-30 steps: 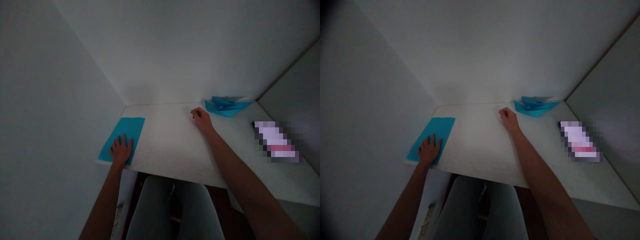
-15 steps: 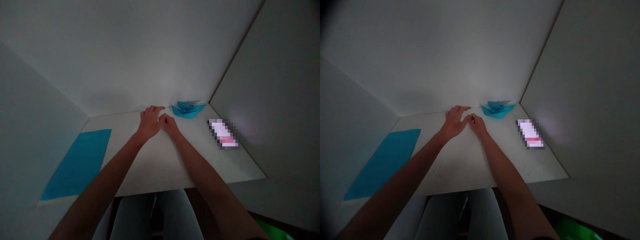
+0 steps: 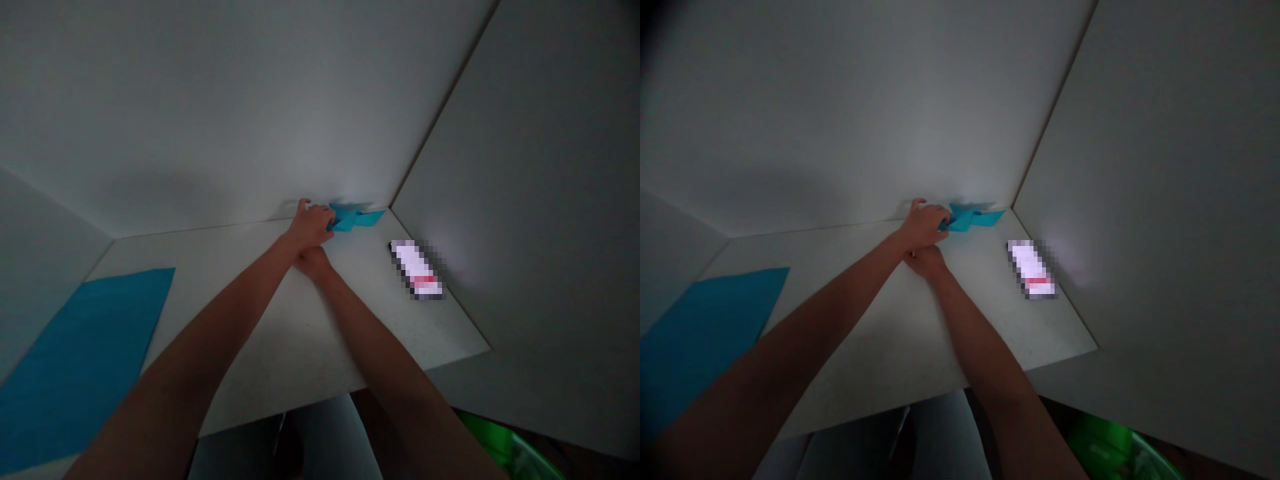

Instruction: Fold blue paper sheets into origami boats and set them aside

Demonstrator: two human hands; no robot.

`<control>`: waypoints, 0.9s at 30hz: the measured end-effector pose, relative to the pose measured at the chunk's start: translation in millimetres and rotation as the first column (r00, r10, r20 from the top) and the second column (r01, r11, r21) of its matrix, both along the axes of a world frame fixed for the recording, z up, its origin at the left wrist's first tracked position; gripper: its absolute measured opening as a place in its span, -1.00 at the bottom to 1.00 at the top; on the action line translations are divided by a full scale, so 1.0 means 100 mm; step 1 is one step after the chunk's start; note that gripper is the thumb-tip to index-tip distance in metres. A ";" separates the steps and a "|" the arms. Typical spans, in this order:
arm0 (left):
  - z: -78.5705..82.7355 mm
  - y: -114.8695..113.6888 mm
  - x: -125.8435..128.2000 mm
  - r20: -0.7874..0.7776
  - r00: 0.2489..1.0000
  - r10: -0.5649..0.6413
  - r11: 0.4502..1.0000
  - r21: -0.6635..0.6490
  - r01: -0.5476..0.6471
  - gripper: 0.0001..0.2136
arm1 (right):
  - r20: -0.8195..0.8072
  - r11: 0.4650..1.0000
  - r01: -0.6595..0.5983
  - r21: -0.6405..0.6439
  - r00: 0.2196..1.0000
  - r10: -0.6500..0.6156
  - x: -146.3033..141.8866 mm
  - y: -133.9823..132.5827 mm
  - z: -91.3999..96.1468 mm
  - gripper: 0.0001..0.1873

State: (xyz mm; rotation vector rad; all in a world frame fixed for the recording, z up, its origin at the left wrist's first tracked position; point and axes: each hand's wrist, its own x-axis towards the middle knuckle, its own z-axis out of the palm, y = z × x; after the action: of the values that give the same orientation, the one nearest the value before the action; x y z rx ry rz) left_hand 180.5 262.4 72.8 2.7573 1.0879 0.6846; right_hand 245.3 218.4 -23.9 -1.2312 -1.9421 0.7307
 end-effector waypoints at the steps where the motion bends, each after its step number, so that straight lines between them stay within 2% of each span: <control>1: 0.04 -0.06 -0.14 0.092 0.996 0.021 0.999 0.025 -0.024 -0.89 | 0.019 0.999 0.044 -0.003 0.999 -0.044 0.00 -0.03 0.01 -0.66; 3: 0.08 -0.24 -0.49 0.233 0.970 0.066 0.992 0.088 -0.089 -0.89 | 0.060 0.994 0.105 -0.013 0.993 -0.104 -0.01 -0.09 0.07 -0.73; 5: 0.00 -0.47 -0.85 0.346 0.918 0.196 0.959 0.127 -0.252 -0.92 | 0.046 0.997 0.070 -0.015 0.997 -0.070 0.00 -0.13 0.14 -0.77; 7: -0.18 -0.68 -1.16 0.416 0.832 0.367 0.887 0.114 -0.448 -0.92 | -0.033 1.000 0.003 -0.004 0.999 -0.003 0.01 -0.17 0.20 -0.73; 10: -0.45 -0.90 -1.39 0.383 0.771 0.509 0.821 0.055 -0.569 -0.90 | -0.137 0.995 -0.104 0.002 0.985 0.103 0.03 -0.22 0.24 -0.53; 13: -0.57 -0.96 -1.38 0.367 0.790 0.491 0.841 0.036 -0.539 -0.88 | -0.185 0.987 -0.158 0.011 0.970 0.157 0.03 -0.24 0.22 -0.26; 15: -0.57 -0.97 -1.32 0.352 0.835 0.423 0.884 0.042 -0.466 -0.87 | -0.200 0.985 -0.170 0.022 0.965 0.171 0.01 -0.24 0.20 -0.11; 17: -0.56 -0.98 -1.27 0.321 0.879 0.352 0.921 0.046 -0.386 -0.84 | -0.201 0.984 -0.174 0.038 0.963 0.178 -0.01 -0.23 0.17 -0.05; 20: -0.57 -1.01 -1.27 0.308 0.917 0.253 0.957 0.062 -0.285 -0.82 | -0.243 0.987 -0.154 0.039 0.957 0.158 -0.01 -0.21 0.14 -0.13; 22: -0.59 -1.01 -1.31 0.345 0.914 0.214 0.965 0.073 -0.253 -0.86 | -0.308 0.990 -0.139 0.020 0.941 0.138 0.00 -0.19 0.13 -0.24; 24: -0.62 -0.97 -1.37 0.420 0.884 0.206 0.966 0.057 -0.253 -0.88 | -0.337 0.993 -0.120 -0.005 0.935 0.111 0.03 -0.17 0.13 -0.35; 27: -0.67 -0.89 -1.44 0.543 0.822 0.170 0.981 -0.010 -0.196 -0.85 | -0.296 0.998 -0.068 -0.013 0.953 0.061 0.04 -0.15 0.16 -0.50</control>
State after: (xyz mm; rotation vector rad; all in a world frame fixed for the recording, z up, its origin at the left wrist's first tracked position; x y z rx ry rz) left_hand 36.2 173.7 6.1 2.2603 1.2036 1.4230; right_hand 249.4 203.6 -8.0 -1.0099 -1.7362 0.9181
